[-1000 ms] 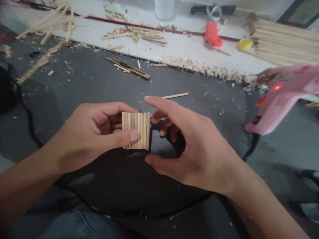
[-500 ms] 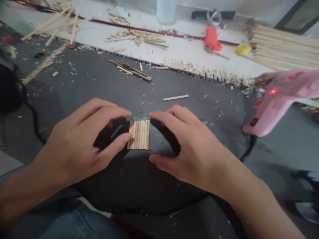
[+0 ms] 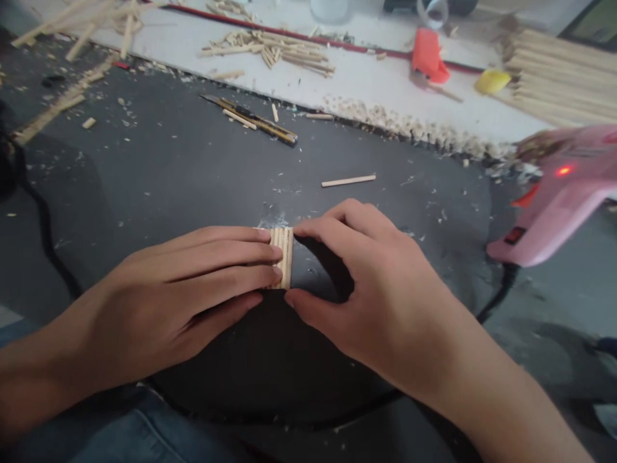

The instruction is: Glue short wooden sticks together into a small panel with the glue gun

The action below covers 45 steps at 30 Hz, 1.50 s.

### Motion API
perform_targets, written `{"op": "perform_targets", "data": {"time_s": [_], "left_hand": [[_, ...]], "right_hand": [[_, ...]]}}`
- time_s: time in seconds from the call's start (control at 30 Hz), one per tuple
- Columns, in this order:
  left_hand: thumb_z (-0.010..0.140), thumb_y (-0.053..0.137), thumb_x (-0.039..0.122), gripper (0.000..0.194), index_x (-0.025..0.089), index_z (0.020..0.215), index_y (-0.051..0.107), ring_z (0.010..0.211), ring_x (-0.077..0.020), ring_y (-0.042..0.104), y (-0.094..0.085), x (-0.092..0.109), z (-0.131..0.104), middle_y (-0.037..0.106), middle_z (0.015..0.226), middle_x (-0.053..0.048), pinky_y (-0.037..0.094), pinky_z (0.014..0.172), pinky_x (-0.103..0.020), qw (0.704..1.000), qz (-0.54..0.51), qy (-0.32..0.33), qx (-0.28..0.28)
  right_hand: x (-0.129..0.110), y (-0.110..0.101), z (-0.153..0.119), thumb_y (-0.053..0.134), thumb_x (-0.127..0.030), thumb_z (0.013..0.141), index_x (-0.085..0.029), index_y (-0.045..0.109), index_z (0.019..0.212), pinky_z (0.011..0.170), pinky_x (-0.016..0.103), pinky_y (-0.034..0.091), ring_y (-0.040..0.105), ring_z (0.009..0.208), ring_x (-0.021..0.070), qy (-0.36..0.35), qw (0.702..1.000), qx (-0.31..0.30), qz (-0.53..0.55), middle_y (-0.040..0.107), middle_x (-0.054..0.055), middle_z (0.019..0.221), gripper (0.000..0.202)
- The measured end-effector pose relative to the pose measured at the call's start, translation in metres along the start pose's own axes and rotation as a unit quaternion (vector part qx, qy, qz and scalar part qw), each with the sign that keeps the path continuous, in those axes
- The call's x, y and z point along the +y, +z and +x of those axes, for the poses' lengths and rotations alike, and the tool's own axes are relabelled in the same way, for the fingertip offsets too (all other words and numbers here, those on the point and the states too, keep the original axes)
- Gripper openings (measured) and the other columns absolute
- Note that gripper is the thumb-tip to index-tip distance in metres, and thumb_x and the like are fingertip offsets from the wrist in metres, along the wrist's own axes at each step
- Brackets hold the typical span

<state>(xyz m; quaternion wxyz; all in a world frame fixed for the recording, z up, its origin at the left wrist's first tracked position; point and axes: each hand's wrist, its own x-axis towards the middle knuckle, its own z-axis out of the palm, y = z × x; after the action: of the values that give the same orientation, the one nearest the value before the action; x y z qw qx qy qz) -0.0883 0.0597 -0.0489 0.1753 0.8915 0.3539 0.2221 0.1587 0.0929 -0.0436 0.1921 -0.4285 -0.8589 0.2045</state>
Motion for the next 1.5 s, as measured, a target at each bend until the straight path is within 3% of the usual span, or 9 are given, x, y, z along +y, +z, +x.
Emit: {"op": "perform_targets", "data": {"time_s": [0.2, 0.4, 0.8, 1.0, 1.17, 1.33, 1.5], "left_hand": [[0.106, 0.056, 0.016, 0.017, 0.022, 0.111, 0.071, 0.135, -0.0113, 0.059, 0.002, 0.001, 0.001, 0.073, 0.129, 0.003, 0.04, 0.123, -0.021, 1.0, 0.008, -0.026, 0.011], [0.106, 0.053, 0.015, 0.019, 0.021, 0.107, 0.071, 0.13, -0.0146, 0.064, 0.002, 0.001, 0.001, 0.074, 0.127, 0.0, 0.044, 0.124, -0.026, 1.0, 0.019, -0.018, 0.013], [0.106, 0.056, 0.013, 0.018, 0.014, 0.11, 0.073, 0.128, -0.015, 0.065, 0.002, 0.003, 0.002, 0.076, 0.124, -0.003, 0.039, 0.126, -0.025, 0.994, 0.099, 0.05, 0.02], [0.103, 0.058, 0.01, 0.018, 0.011, 0.114, 0.072, 0.121, -0.0194, 0.069, 0.0, 0.004, 0.003, 0.075, 0.121, -0.008, 0.052, 0.116, -0.032, 0.992, 0.111, 0.06, 0.017], [0.101, 0.057, 0.007, 0.019, 0.013, 0.109, 0.073, 0.112, -0.0211, 0.072, 0.0, 0.006, 0.007, 0.077, 0.116, -0.008, 0.057, 0.108, -0.035, 0.993, 0.106, 0.044, 0.0], [0.104, 0.054, 0.01, 0.02, 0.015, 0.11, 0.072, 0.113, -0.0213, 0.071, -0.002, 0.005, 0.011, 0.075, 0.113, -0.006, 0.06, 0.104, -0.035, 0.997, 0.073, 0.025, -0.021], [0.1, 0.054, 0.01, 0.015, 0.016, 0.103, 0.068, 0.109, -0.0278, 0.07, -0.002, 0.009, 0.016, 0.072, 0.114, -0.009, 0.065, 0.08, -0.041, 0.992, 0.103, 0.013, -0.067]], "right_hand": [[0.003, -0.002, 0.002, 0.072, -0.032, 0.089, -0.029, 0.07, 0.119, 0.079, 0.028, 0.051, 0.067, 0.096, 0.0136, -0.004, 1.0, -0.011, -0.007, 0.066, -0.002, 0.112, 0.031], [0.005, -0.001, 0.003, 0.063, -0.039, 0.095, -0.027, 0.071, 0.12, 0.074, 0.031, 0.053, 0.068, 0.089, 0.0155, -0.024, 1.0, 0.002, -0.019, 0.067, 0.001, 0.108, 0.029], [0.012, -0.002, 0.004, 0.059, -0.058, 0.103, -0.03, 0.072, 0.123, 0.072, 0.03, 0.054, 0.066, 0.082, 0.0149, -0.045, 0.999, -0.005, -0.002, 0.066, 0.0, 0.105, 0.037], [0.009, 0.0, 0.006, 0.058, -0.063, 0.101, -0.03, 0.073, 0.121, 0.068, 0.028, 0.052, 0.065, 0.079, 0.0142, -0.041, 0.999, 0.004, 0.001, 0.066, -0.001, 0.103, 0.041], [0.005, -0.003, 0.007, 0.067, -0.043, 0.101, -0.026, 0.073, 0.124, 0.069, 0.025, 0.05, 0.064, 0.08, 0.0123, -0.037, 0.999, -0.01, 0.018, 0.065, -0.001, 0.102, 0.03], [0.007, -0.003, 0.007, 0.082, -0.027, 0.087, -0.025, 0.073, 0.124, 0.077, 0.026, 0.049, 0.064, 0.088, 0.0136, -0.02, 0.998, -0.027, 0.057, 0.064, -0.002, 0.104, 0.038], [0.003, -0.003, 0.007, 0.08, -0.023, 0.089, -0.021, 0.071, 0.126, 0.09, 0.033, 0.05, 0.063, 0.1, 0.0193, 0.023, 0.994, -0.054, 0.097, 0.064, 0.003, 0.11, 0.038]]}}
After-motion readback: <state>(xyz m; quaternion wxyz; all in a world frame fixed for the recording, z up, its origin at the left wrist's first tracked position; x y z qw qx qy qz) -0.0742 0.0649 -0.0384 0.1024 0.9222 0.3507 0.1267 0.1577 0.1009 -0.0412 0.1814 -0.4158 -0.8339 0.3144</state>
